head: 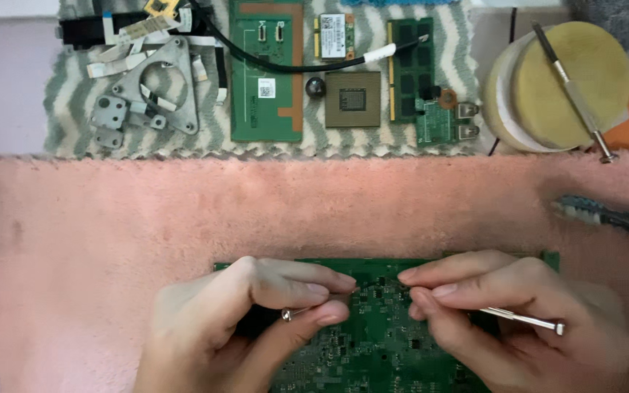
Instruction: The person uses a small metal tool to scrape and clean the surface of a green circuit board. They work methodically across different areas of the board, occasionally rotating it to access different sections.
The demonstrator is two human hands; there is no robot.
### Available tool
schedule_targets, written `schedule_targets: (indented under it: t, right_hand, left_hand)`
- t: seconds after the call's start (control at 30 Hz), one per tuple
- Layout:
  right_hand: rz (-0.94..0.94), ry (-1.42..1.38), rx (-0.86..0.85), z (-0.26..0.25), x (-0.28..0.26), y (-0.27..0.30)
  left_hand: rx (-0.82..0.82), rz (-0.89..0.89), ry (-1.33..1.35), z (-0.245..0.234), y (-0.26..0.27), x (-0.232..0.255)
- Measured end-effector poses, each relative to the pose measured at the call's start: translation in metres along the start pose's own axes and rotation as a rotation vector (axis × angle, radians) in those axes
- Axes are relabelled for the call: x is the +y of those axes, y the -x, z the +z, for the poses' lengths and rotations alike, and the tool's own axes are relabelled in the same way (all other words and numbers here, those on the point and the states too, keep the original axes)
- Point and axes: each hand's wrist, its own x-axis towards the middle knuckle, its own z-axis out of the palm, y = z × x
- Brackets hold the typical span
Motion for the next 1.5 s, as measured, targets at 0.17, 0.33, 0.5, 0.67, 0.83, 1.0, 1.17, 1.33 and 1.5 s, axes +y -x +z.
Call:
schedule_targets:
  t: [0.17,0.33,0.5,0.67,0.83,1.0,1.17,1.33,1.5]
  right_hand:
    - [0.012,0.044,0.007,0.004,-0.007,-0.002]
    - [0.036,0.060,0.021,0.003,-0.006,0.001]
    - [0.038,-0.065,-0.035,-0.001,0.003,0.004]
    - [-0.035,-0.010,-0.064,-0.005,0.012,0.003]
    - [0.043,-0.017,-0.054,-0.003,0.011,0.006]
    - [0.006,0.027,-0.052,-0.005,0.013,0.003]
    - [-0.015,-0.064,-0.098,-0.006,0.026,0.011]
    - [-0.065,0.044,-0.099,-0.008,0.010,0.003]
    - [-0.008,0.026,-0.090,-0.005,0.008,0.005]
  left_hand:
    - [-0.026,0.044,-0.014,-0.002,0.000,-0.004]
    - [-0.041,0.091,-0.018,-0.002,0.000,-0.007]
    - [-0.012,-0.005,-0.017,-0.002,0.002,-0.001]
    - [-0.016,-0.003,-0.010,-0.001,0.002,0.000]
    - [-0.020,-0.029,-0.025,-0.001,0.002,0.001]
    - [-0.016,-0.007,-0.021,-0.001,0.002,-0.002]
    - [-0.013,-0.028,-0.034,-0.001,0.001,0.003]
    - [0.000,-0.018,-0.044,0.000,0.000,0.004]
    - [0.027,-0.014,-0.061,0.002,-0.001,0.005]
